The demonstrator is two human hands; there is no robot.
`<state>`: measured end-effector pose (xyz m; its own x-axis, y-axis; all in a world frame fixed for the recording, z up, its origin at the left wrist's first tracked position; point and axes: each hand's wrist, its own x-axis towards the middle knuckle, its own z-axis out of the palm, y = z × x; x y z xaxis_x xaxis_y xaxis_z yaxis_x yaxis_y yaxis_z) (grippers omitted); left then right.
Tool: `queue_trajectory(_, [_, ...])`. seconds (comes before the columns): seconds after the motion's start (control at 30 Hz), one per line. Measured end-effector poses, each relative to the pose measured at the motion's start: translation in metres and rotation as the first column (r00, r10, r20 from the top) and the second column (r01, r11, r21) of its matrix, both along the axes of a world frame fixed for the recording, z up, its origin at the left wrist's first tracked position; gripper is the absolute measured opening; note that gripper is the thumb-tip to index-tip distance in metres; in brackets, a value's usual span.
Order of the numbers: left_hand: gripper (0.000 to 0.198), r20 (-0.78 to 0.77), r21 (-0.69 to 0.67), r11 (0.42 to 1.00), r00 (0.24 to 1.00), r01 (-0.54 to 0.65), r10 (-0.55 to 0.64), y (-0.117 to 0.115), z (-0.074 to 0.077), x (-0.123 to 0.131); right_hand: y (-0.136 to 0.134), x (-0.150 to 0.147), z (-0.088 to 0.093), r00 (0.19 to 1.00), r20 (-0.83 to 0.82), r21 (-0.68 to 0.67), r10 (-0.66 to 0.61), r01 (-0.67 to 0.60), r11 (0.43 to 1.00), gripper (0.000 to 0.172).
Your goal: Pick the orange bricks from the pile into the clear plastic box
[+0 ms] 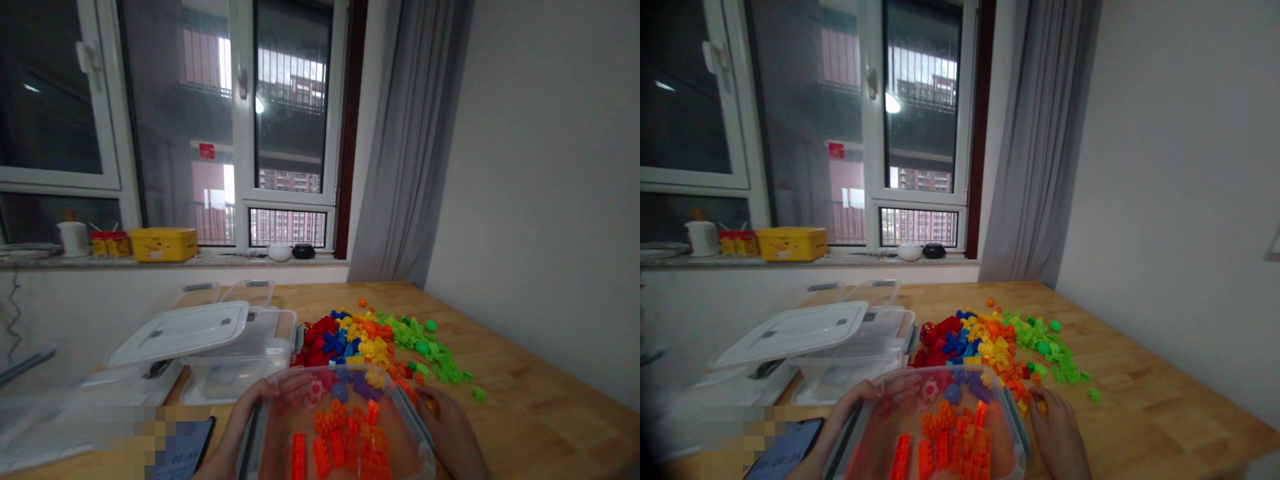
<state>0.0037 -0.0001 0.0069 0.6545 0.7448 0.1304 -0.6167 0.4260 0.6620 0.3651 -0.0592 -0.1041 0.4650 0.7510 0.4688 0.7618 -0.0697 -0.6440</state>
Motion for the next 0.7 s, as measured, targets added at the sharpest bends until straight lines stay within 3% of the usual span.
queue_trajectory(0.2, [0.049, -0.015, 0.087, 0.996, 1.0, 0.003, -0.002, 0.0, 0.002, 0.001, -0.003, -0.005, 0.006, 0.997, -0.07, 0.017, 0.015, -0.013, 1.0, 0.036])
queue_trajectory(0.47, [0.048, -0.024, 0.055, 0.998, 1.0, -0.008, 0.009, -0.004, 0.006, 0.003, -0.009, -0.011, 0.016, 0.985, -0.171, 0.041, 0.003, 0.004, 0.999, 0.042])
queue_trajectory(0.7, [0.047, -0.038, 0.03, 0.999, 0.999, -0.034, 0.036, -0.002, 0.001, 0.002, -0.012, -0.028, 0.033, 0.842, -0.528, 0.268, 0.106, 0.047, 0.962, 0.044])
